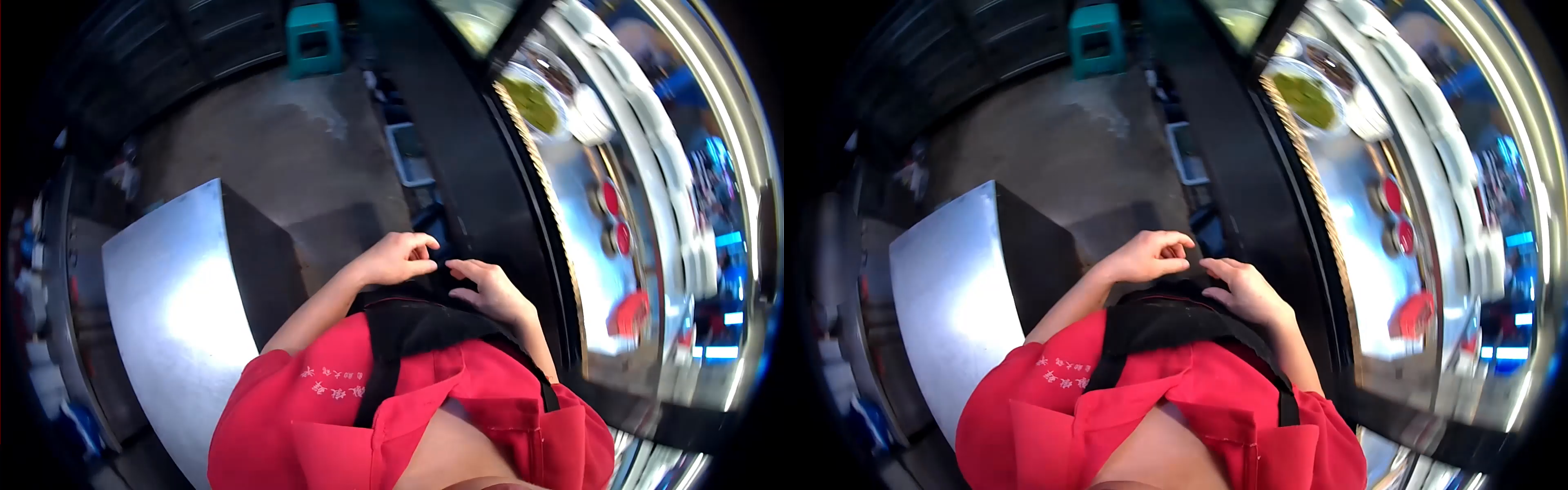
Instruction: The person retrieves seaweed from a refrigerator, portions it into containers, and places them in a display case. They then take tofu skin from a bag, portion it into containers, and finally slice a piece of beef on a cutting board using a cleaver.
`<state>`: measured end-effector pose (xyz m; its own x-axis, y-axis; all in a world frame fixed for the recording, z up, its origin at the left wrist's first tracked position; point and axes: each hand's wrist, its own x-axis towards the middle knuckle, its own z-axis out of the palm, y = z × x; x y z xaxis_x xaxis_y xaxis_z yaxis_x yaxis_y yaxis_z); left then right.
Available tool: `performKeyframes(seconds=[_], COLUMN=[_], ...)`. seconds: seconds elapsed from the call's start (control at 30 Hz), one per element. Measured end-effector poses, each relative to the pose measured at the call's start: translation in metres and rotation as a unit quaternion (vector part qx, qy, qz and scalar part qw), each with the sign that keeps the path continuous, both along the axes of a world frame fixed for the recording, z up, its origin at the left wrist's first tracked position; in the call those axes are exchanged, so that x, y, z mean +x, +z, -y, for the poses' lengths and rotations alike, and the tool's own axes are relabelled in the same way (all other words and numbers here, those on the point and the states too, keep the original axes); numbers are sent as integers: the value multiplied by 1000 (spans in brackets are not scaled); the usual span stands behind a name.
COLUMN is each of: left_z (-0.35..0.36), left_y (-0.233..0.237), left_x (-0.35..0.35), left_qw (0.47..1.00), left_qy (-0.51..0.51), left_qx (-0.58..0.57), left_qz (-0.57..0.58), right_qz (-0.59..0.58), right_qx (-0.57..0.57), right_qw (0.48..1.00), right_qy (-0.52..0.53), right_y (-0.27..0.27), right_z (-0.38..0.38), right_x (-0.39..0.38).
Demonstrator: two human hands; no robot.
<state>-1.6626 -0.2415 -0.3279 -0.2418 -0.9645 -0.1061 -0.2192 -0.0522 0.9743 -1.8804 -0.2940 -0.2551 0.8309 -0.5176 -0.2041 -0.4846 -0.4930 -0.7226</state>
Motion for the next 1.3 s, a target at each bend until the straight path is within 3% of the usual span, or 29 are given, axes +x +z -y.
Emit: performKeyframes(seconds=[0.13, 0.2, 0.27, 0.33, 0.4, 0.43, 0.5, 0.53, 0.63, 0.67, 0.73, 0.8, 0.87, 0.93, 1.1, 1.13, 1.2, 1.23, 1.27, 1.3], left_z=[-1, 1, 1, -11, -36, -48, -65, -71, -77, -83, -89, -92, -92, -89, -91, -90, -90, -90, -97, -103], left_y=[-16, -25, -39, -47, -64, -62, -68, -75, -84, -78, -80, -75, -67, -56, -40, -41, -49, -46, -47, -47], left_x=[90, 154, 220, 287, 339, 355, 366, 367, 364, 367, 368, 369, 371, 376, 383, 383, 382, 392, 408, 428], left_qw=[987, 956, 897, 795, 672, 652, 452, 427, 413, 395, 418, 402, 432, 424, 441, 425, 420, 357, 345, 281], left_qy=[161, 293, 433, 543, 646, 662, 718, 733, 713, 728, 720, 730, 738, 755, 756, 760, 773, 796, 797, 829], left_qx=[7, 21, -4, -7, 59, 71, 272, 285, 366, 375, 358, 369, 359, 356, 377, 390, 374, 350, 359, 343], left_qz=[2, -1, 85, 269, 358, 363, 454, 445, 432, 416, 421, 412, 374, 353, 302, 301, 294, 340, 342, 342], right_qz=[-54, -24, 44, 35, 90, 59, -1, 3, 46, 10, -21, 3, 23, 28, -79, -74, -90, -83, -85, -88], right_qx=[-60, -48, -50, -99, -151, -122, -79, -81, -143, -133, -113, -126, -70, -56, -16, -8, -193, -186, -168, -152], right_qw=[992, 990, 985, 977, 956, 962, 962, 953, 880, 863, 831, 773, 746, 717, 628, 613, 587, 578, 586, 594], right_qy=[94, 130, 158, 184, 233, 238, 261, 293, 450, 486, 545, 621, 662, 694, 774, 786, 781, 791, 788, 785], right_y=[-47, -63, -76, -77, -84, -72, -63, -64, -76, -65, -64, -62, -87, -87, -99, -101, -106, -113, -119, -123], right_z=[60, 99, 141, 183, 227, 239, 267, 276, 280, 265, 229, 184, 154, 125, 101, 96, 78, 67, 56, 41], right_x=[90, 147, 205, 268, 328, 359, 422, 455, 555, 588, 655, 711, 754, 787, 885, 907, 949, 968, 989, 1010])
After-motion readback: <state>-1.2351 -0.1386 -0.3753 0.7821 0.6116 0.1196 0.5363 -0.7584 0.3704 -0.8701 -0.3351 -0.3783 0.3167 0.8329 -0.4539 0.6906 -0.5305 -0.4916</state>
